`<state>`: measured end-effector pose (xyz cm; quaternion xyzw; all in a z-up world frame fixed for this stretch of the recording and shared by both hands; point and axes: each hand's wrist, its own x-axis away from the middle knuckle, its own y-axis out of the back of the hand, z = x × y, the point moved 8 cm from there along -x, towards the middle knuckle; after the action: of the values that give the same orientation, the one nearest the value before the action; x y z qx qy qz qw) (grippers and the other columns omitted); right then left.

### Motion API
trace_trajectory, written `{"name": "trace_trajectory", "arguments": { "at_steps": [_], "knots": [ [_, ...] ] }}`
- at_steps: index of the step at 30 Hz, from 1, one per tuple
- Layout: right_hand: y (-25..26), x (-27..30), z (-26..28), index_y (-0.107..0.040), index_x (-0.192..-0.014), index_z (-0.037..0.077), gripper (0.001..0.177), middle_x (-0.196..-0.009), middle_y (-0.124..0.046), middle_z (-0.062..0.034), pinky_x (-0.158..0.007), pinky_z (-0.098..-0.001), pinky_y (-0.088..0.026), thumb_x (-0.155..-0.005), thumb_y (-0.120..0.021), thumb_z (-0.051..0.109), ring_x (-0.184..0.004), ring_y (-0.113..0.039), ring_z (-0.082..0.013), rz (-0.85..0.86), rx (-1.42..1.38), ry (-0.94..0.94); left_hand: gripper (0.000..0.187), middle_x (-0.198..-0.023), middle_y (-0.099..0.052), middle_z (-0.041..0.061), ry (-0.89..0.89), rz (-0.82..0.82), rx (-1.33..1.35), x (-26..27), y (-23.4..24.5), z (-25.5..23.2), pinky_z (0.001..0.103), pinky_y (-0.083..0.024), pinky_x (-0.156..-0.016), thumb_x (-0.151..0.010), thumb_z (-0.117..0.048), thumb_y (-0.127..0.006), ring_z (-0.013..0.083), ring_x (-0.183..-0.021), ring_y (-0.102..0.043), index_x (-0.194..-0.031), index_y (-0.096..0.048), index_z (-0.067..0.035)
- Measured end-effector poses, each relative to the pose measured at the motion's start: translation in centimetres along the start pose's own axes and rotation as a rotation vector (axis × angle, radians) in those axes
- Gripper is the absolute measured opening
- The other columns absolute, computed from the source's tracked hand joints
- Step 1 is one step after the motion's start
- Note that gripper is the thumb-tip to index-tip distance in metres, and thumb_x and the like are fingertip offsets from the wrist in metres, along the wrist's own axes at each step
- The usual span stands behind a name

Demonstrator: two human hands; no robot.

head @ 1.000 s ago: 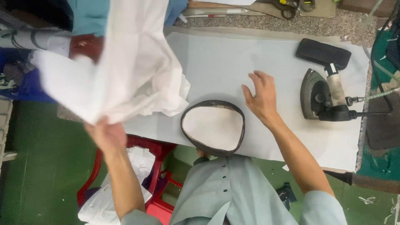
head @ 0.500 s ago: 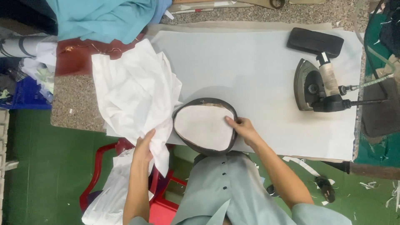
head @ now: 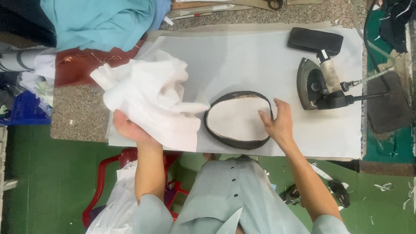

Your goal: The person irons a white shirt on a padded ironing board using a steam iron and a black pressing block. They repeatedly smooth the fabric, apply the iron, and adjust the shirt sections.

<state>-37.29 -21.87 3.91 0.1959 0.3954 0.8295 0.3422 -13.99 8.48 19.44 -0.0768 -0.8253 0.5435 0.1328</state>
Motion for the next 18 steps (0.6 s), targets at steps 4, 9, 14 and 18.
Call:
{"name": "trace_trajectory", "arguments": {
  "at_steps": [4, 9, 14, 18],
  "knots": [
    [-2.2, 2.6, 8.0, -0.045, -0.144, -0.005, 0.094, -0.131, -0.05, -0.0279, -0.111, -0.0559, -0.042, -0.074, -0.091, 0.036, -0.13, -0.05, -0.0478, 0.182, -0.391, 0.4, 0.088, -0.162, -0.034, 0.016, -0.056, 0.126, -0.151, -0.5, -1.5, -0.8, 0.062, -0.029, -0.125, -0.085, -0.043, -0.055, 0.0386, -0.148, -0.038, -0.161, -0.025, -0.01],
    [-11.2, 3.4, 13.3, -0.048, -0.143, 0.0, 0.072, -0.129, -0.055, -0.0215, -0.113, -0.0533, -0.042, -0.086, -0.082, 0.03, -0.128, -0.055, -0.0415, 0.391, -0.377, 0.512, 0.086, -0.158, -0.037, 0.013, -0.184, 0.264, -0.349, -0.6, -2.8, -4.6, 0.06, -0.036, -0.124, -0.086, -0.048, -0.059, 0.0342, -0.147, -0.04, -0.158, -0.03, -0.014],
    [-5.6, -2.0, 14.2, -0.073, -0.091, 0.016, 0.01, -0.086, -0.068, -0.0018, -0.088, -0.0412, -0.048, -0.087, -0.078, 0.008, -0.088, -0.063, -0.0275, -0.084, -0.375, 0.768, 0.083, -0.153, -0.041, 0.009, -0.336, 0.41, -0.633, 0.7, -2.0, -13.7, 0.056, -0.046, -0.124, -0.086, -0.056, -0.064, 0.0283, -0.145, -0.042, -0.155, -0.035, -0.019],
    [3.2, 0.1, 18.7, -0.056, -0.104, 0.004, 0.004, -0.105, -0.07, -0.0106, -0.099, -0.0545, -0.053, -0.104, -0.06, 0.005, -0.1, -0.068, -0.0338, -0.309, -0.373, 0.972, 0.081, -0.151, -0.043, 0.007, -0.358, 0.491, -0.77, 3.0, -1.2, -16.8, 0.054, -0.051, -0.123, -0.086, -0.059, -0.066, 0.0254, -0.145, -0.043, -0.153, -0.038, -0.022]
  ]
}}
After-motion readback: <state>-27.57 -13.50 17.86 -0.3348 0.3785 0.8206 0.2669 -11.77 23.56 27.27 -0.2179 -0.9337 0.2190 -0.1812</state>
